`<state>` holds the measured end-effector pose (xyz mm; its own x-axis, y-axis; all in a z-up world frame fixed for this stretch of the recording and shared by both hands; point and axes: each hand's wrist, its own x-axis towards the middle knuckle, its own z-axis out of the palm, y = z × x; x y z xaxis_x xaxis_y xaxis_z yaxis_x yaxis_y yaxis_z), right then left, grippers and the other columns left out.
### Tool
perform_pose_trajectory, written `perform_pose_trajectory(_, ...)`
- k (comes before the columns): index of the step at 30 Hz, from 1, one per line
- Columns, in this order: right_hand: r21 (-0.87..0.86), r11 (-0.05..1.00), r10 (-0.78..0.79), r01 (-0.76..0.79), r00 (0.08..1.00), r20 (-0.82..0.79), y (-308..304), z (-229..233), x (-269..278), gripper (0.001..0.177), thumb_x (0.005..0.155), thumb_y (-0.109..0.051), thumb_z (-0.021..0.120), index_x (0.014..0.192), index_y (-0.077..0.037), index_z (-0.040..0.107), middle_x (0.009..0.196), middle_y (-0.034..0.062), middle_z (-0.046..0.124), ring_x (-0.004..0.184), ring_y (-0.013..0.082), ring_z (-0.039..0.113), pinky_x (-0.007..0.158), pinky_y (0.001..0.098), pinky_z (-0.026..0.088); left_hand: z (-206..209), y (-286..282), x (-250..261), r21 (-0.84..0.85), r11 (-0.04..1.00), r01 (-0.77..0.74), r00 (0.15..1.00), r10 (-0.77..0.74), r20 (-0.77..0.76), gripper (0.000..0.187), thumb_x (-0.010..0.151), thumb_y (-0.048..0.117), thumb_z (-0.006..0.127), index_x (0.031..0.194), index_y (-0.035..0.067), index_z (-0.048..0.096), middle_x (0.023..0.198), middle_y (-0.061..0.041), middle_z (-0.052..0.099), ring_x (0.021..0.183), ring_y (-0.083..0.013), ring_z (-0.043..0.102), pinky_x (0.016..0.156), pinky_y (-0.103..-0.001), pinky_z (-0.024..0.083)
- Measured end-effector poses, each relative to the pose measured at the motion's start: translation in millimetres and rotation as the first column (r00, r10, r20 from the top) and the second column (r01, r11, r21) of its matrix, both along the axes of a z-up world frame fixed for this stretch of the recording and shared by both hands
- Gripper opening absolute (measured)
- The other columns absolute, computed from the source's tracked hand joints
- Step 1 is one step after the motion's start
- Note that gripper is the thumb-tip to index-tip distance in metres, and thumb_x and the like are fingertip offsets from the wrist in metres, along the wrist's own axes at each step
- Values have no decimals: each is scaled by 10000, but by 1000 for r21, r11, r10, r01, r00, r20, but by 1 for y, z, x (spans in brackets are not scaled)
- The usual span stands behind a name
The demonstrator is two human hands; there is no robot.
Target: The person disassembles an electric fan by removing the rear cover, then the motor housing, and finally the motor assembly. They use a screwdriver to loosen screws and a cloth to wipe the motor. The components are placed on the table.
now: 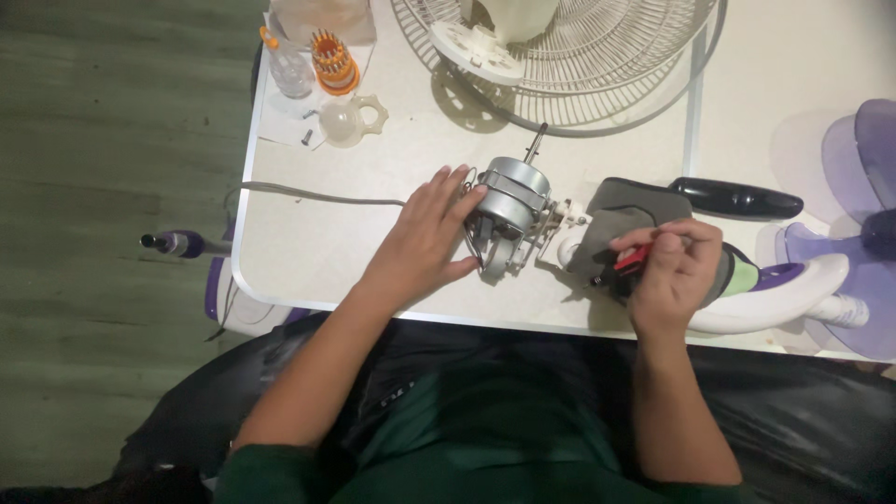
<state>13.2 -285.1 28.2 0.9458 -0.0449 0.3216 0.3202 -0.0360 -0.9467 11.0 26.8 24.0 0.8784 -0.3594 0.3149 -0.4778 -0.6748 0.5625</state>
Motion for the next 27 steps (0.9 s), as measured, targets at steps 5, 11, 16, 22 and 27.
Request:
perform_pose_trajectory(5,-110,993,-32,30,999,-14,-1,-8,-7,242,1189,-257,521,1215,-25,458,939,154,682,816,146,650,756,224,505,-4,-9,14,25,993,119,984,-121,129,1013,671,254,884,1544,217,372,1656,-234,237,1516,-445,329,1247,-524,346)
perform_pose_trajectory(11,-142,989,-33,33,999,3,3,-7,-5,251,1171,-260,526,1195,-13,485,1018,159,703,913,151,677,816,232,517,2,-7,37,104,967,231,939,-250,235,1014,578,432,961,1452,254,481,1554,-194,352,1435,-473,375,1135,-567,377)
perform_pose_trajectory(16,-134,990,-35,34,999,-7,0,-6,1,246,1178,-250,530,1191,-5,507,1035,162,705,879,135,661,820,243,521,3,-5,40,-13,956,293,933,-283,224,978,636,470,951,1465,217,497,1500,-220,412,1346,-459,489,1131,-530,442)
perform_pose_trajectory(22,-117,993,8,-10,1000,-19,-4,-6,8,244,1172,-241,527,1173,3,516,1026,142,701,939,152,682,841,251,536,4,-7,38,5,957,289,934,-283,217,979,624,498,931,1457,208,509,1460,-244,435,1308,-467,512,1081,-523,473)
perform_pose_trajectory(27,-160,987,22,-20,1000,8,-3,-1,10,258,1183,-246,508,1147,6,553,995,96,640,921,154,676,849,272,557,9,-8,40,66,963,263,941,-271,203,1002,593,479,942,1456,208,510,1435,-237,456,1277,-450,524,1023,-523,490)
